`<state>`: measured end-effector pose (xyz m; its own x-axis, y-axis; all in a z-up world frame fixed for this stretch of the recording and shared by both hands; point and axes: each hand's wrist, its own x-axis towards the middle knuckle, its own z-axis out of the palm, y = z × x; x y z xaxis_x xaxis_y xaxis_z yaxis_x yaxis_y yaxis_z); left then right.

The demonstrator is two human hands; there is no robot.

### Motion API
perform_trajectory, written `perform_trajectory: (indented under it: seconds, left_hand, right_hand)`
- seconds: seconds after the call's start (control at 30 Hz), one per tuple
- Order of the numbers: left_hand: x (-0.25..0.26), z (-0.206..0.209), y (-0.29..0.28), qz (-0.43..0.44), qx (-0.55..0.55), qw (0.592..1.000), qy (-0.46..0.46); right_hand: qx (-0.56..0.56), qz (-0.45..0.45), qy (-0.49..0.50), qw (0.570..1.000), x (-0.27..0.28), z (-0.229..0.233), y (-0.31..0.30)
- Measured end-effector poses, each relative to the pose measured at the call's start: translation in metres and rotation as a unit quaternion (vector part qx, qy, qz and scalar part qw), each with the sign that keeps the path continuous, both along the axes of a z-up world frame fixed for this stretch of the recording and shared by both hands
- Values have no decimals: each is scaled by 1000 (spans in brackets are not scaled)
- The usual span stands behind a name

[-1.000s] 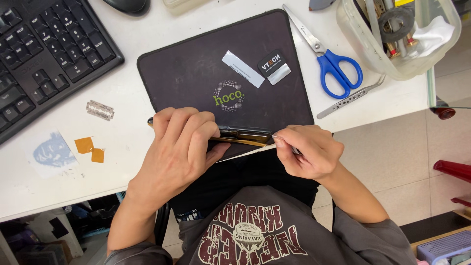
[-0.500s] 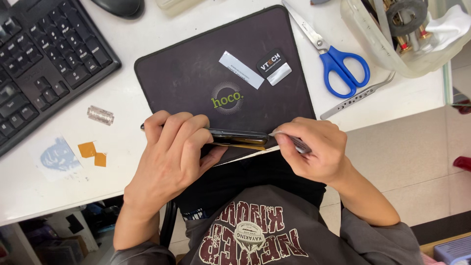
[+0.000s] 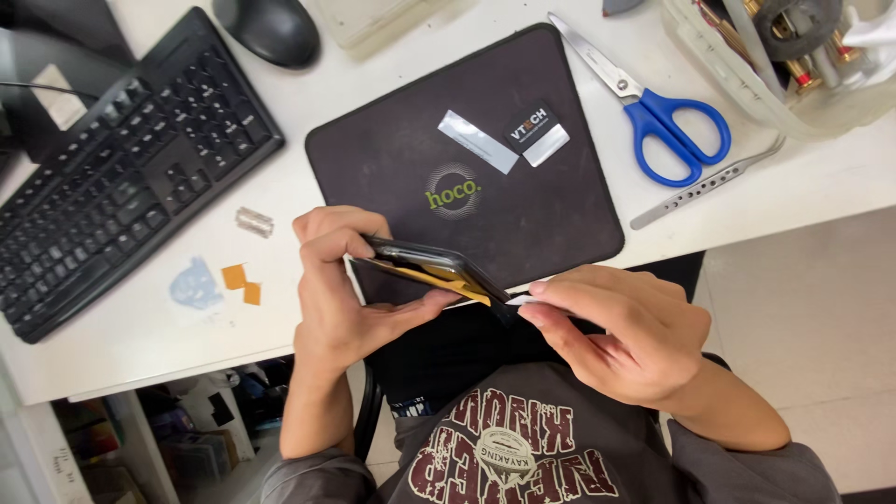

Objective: The person removes a protective film from a smartphone back cover, then uses a heat gun and a metal tool to pry and separate the back cover from the phone body, exposing the internal components.

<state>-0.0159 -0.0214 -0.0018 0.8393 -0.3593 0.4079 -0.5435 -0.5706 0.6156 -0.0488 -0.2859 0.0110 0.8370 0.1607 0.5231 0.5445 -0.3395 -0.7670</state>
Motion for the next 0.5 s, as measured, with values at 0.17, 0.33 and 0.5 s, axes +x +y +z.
perform_trajectory:
  seconds: [0.17, 0.33, 0.5]
  left_hand:
    - [0, -2, 2, 0, -35, 999, 38]
    - [0, -4, 2, -11, -46, 998, 42]
    - [1, -5, -3, -21, -49, 998, 31]
  right_hand:
    - [5, -1, -10, 1000, -5, 6, 5]
    - [22, 1, 20, 1000, -9, 13, 10]
    - [-10, -38, -8, 999, -8, 14, 16]
